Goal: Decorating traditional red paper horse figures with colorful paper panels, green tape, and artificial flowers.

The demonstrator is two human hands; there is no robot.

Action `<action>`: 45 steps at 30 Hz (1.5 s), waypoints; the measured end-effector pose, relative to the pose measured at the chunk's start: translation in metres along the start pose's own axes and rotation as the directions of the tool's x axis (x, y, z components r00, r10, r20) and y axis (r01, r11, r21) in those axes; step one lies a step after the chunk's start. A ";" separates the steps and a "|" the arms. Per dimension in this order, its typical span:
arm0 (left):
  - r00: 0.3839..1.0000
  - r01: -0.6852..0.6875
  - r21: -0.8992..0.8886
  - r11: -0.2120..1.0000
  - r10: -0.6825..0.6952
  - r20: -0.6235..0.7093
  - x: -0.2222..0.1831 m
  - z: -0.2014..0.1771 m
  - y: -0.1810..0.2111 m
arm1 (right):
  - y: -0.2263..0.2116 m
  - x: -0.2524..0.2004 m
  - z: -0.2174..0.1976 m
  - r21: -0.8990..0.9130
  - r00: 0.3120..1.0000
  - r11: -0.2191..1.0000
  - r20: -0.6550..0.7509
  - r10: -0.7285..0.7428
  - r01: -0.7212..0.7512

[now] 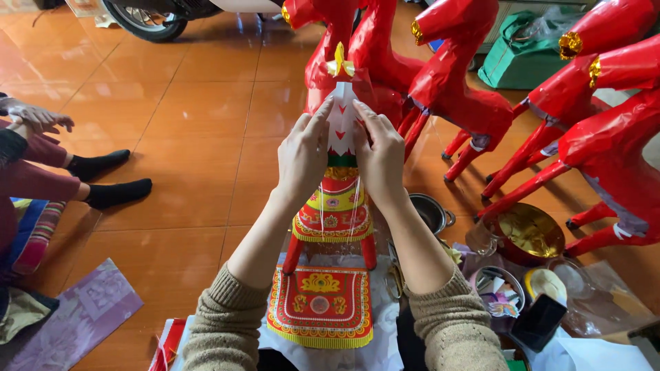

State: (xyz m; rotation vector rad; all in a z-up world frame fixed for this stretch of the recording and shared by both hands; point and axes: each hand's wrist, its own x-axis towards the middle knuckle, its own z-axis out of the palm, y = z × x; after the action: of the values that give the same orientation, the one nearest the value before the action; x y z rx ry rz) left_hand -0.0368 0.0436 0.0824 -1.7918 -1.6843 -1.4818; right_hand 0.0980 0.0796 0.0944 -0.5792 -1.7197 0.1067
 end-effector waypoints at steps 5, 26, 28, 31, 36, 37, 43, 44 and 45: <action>1.000 -0.025 0.117 0.993 0.024 0.011 0.001 0.005 -0.003 | 0.009 -0.001 0.005 -0.088 1.000 0.996 0.009 0.014 -0.013; 0.958 -0.175 0.204 0.963 0.215 -0.190 0.003 0.018 -0.022 | 0.026 -0.007 0.011 -0.265 0.998 0.963 -0.024 -0.061 0.053; 0.958 -0.178 0.198 0.964 0.216 -0.187 0.003 0.015 -0.023 | 0.034 -0.010 0.012 -0.254 0.997 0.966 -0.050 -0.057 0.042; 0.974 -0.146 0.097 0.984 0.161 -0.162 -0.001 0.014 -0.021 | 0.034 -0.013 0.009 -0.243 0.997 0.969 -0.059 -0.048 0.032; 0.988 -0.119 0.002 0.993 0.119 -0.100 -0.003 0.014 -0.023 | 0.036 -0.016 0.003 -0.209 0.997 0.977 -0.060 -0.056 0.042; 0.987 -0.126 0.004 0.992 0.126 -0.096 -0.003 0.014 -0.023 | 0.036 -0.016 0.001 -0.192 0.996 0.980 -0.058 -0.063 0.051; 0.992 -0.107 -0.075 0.991 0.102 -0.068 -0.003 0.014 -0.024 | 0.040 -0.020 -0.005 -0.168 0.997 0.984 -0.034 -0.070 0.063; 0.992 -0.108 -0.075 0.991 0.103 -0.067 -0.003 0.013 -0.024 | 0.038 -0.020 -0.008 -0.169 0.997 0.984 -0.035 -0.070 0.063; 0.993 -0.106 -0.112 0.988 0.098 -0.072 -0.004 0.013 -0.024 | 0.035 -0.021 -0.010 -0.154 0.998 0.986 -0.026 -0.065 0.060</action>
State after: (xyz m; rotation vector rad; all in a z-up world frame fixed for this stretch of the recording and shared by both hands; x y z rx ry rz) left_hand -0.0509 0.0579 0.0630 -1.8360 -1.4801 -1.6055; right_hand 0.1213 0.0989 0.0652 -0.6355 -1.7236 -0.0791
